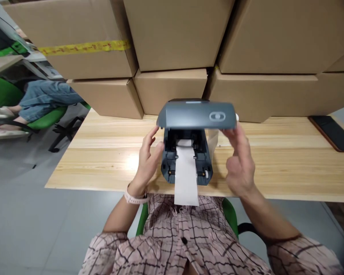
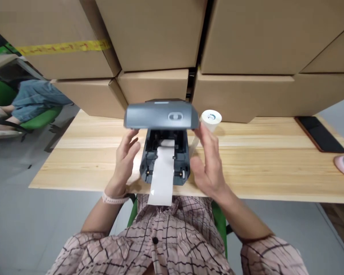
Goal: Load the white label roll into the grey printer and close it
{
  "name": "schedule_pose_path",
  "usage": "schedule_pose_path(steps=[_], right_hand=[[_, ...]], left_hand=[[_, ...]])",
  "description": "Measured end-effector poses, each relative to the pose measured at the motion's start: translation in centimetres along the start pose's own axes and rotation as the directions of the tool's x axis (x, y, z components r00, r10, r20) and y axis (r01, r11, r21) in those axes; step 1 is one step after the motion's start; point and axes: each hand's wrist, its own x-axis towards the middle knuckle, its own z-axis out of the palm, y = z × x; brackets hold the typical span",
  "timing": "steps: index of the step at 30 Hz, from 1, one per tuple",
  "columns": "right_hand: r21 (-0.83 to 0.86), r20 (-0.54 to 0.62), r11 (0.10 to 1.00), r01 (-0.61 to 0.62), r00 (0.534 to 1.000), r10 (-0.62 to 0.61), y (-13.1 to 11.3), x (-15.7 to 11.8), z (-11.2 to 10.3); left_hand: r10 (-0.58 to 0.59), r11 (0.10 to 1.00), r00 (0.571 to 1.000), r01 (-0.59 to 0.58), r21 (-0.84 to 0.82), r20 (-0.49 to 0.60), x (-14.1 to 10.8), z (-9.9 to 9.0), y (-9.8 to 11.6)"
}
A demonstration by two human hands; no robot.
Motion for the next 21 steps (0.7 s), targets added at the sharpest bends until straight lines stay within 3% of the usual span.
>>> schedule_pose_path(steps=[3, 6, 11, 14, 16, 21], right_hand=[[-0.106, -0.002, 0.993, 0.058, 0.998, -0.059, 1.1, 4.3, -0.7], [-0.152, 0.023, 0.983, 0.101, 0.995, -0.099, 1.7, 7.3, -0.3], [-0.311, -0.051, 0.93, 0.198, 0.973, -0.224, 1.7, 8.4, 1.7], [-0.425, -0.005, 0.849, 0.313, 0.937, -0.348, 2.2, 8.3, 2.5], [-0.418, 0.058, 0.845, 0.332, 0.938, -0.34, 2.8, 8.8, 2.5], [-0.366, 0.119, 0.898, 0.245, 0.969, -0.216, 5.0, 11.0, 2.1]], left_hand=[[-0.089, 0.995, 0.968, 0.097, -0.025, 0.234, 3.4, -0.1, -1.3], [-0.12, 0.989, 0.937, 0.143, -0.046, 0.328, 4.9, 0.6, -2.0], [-0.11, 0.98, 0.941, 0.157, -0.123, 0.32, 4.5, 1.6, -2.0], [-0.124, 0.974, 0.944, 0.175, -0.146, 0.306, 4.4, 1.7, -2.0], [-0.12, 0.974, 0.946, 0.171, -0.148, 0.301, 4.4, 1.7, -2.0], [-0.107, 0.976, 0.953, 0.155, -0.153, 0.284, 4.4, 1.8, -2.2]])
